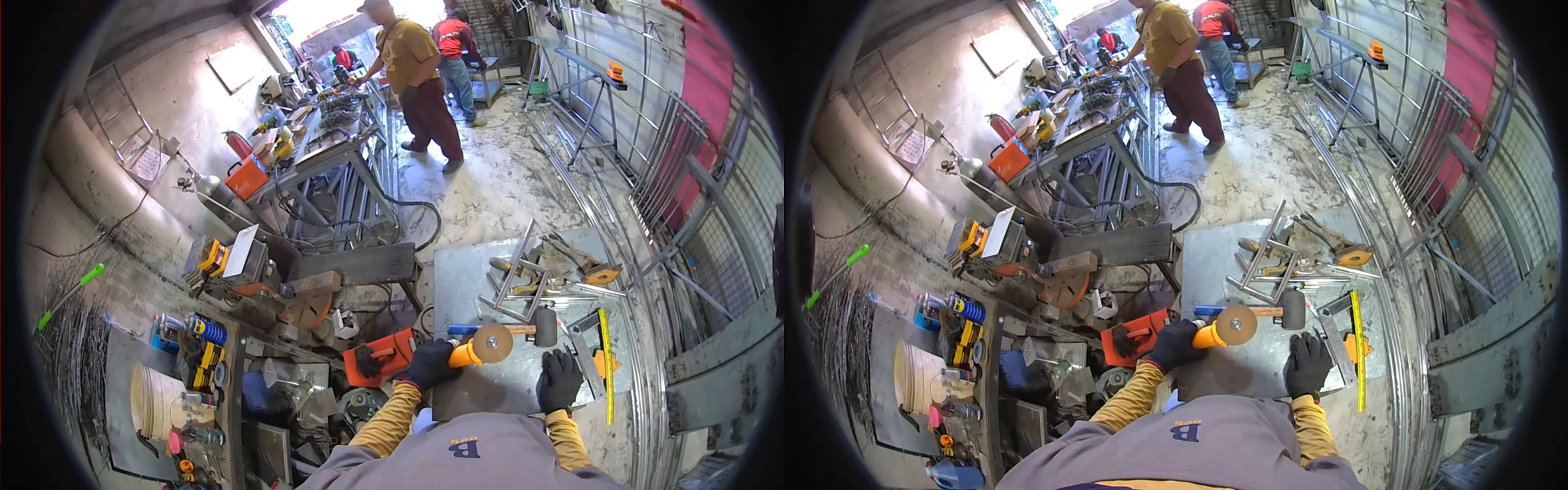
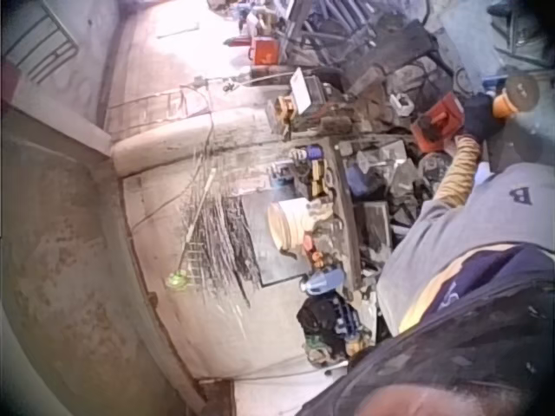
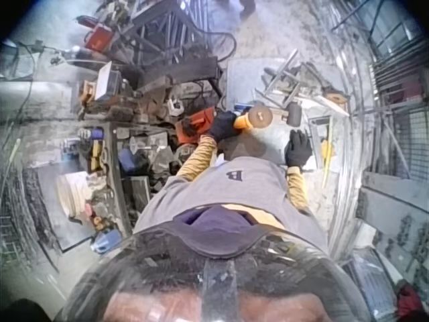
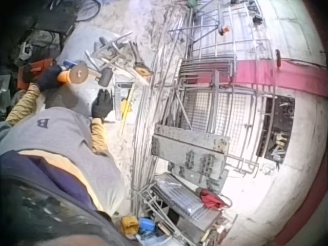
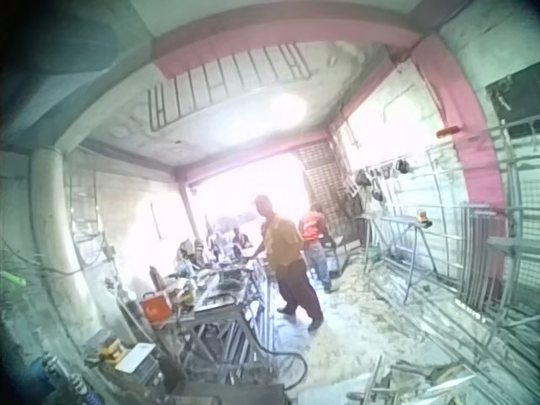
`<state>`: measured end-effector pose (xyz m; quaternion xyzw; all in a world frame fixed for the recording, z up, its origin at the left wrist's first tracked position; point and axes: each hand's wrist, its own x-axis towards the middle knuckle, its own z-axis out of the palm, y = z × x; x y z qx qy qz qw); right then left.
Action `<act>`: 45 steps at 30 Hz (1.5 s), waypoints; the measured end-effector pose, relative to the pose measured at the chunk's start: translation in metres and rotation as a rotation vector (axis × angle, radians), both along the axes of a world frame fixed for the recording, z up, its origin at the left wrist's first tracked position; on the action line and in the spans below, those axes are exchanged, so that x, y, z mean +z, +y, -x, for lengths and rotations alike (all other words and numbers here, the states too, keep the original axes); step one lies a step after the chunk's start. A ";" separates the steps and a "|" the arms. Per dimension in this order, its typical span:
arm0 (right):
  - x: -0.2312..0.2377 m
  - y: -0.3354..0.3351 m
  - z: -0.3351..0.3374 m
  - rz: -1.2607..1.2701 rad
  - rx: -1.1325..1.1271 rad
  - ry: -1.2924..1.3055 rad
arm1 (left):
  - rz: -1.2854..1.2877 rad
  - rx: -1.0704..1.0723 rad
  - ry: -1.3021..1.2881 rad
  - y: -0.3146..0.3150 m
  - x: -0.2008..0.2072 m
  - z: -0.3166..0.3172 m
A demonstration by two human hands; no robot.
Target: The person grinds and smooths small metal components and bolts with a handheld angle grinder.
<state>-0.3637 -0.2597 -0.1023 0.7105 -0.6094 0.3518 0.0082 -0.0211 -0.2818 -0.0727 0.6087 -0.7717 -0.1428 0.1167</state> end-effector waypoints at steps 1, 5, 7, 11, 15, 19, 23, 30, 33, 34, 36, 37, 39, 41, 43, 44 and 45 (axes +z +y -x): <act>0.000 0.000 0.001 0.001 0.000 0.000 | -0.022 0.010 -0.006 0.002 0.001 0.001; -0.006 0.001 0.002 -0.024 0.002 -0.010 | -0.021 -0.005 0.014 0.001 0.002 -0.001; -0.009 0.003 0.004 -0.070 -0.014 -0.002 | -0.008 -0.052 0.020 -0.002 -0.001 -0.006; -0.009 0.004 0.008 -0.113 -0.117 -0.042 | 0.030 -0.058 0.038 0.007 -0.006 -0.012; 0.003 -0.009 0.006 -0.118 -0.143 -0.050 | 0.083 0.047 -0.001 0.016 -0.019 -0.016; 0.006 -0.027 -0.004 -0.088 -0.013 -0.002 | 0.140 0.078 -0.019 0.013 -0.017 -0.009; -0.010 -0.036 -0.010 -0.098 -0.053 0.029 | 0.055 0.106 -0.079 0.011 -0.010 -0.006; -0.010 -0.042 -0.008 -0.051 -0.049 0.007 | 0.084 0.114 -0.073 0.010 -0.004 -0.006; -0.006 -0.041 -0.006 -0.069 -0.026 0.006 | 0.066 0.100 -0.049 0.011 -0.003 -0.007; -0.006 -0.038 -0.005 -0.077 -0.020 0.012 | 0.069 0.096 -0.056 0.013 -0.005 -0.007; -0.004 -0.032 -0.002 -0.092 0.004 -0.012 | 0.069 0.094 -0.063 0.019 -0.009 -0.007; -0.004 -0.031 -0.001 -0.105 0.027 -0.035 | 0.078 0.097 -0.061 0.019 -0.010 -0.006; 0.000 -0.021 0.002 -0.111 0.011 -0.048 | 0.074 0.097 -0.058 0.024 -0.011 -0.005; -0.004 -0.016 0.004 -0.145 -0.019 -0.057 | 0.092 0.095 -0.053 0.024 -0.011 -0.002; -0.016 -0.017 0.008 -0.063 -0.100 -0.035 | 0.074 0.073 -0.042 0.015 -0.017 -0.005; -0.014 -0.022 0.010 -0.037 -0.092 -0.037 | 0.076 0.056 -0.029 0.012 -0.024 -0.007; 0.001 -0.026 0.008 -0.098 -0.072 -0.106 | 0.113 0.046 -0.031 0.011 -0.033 -0.014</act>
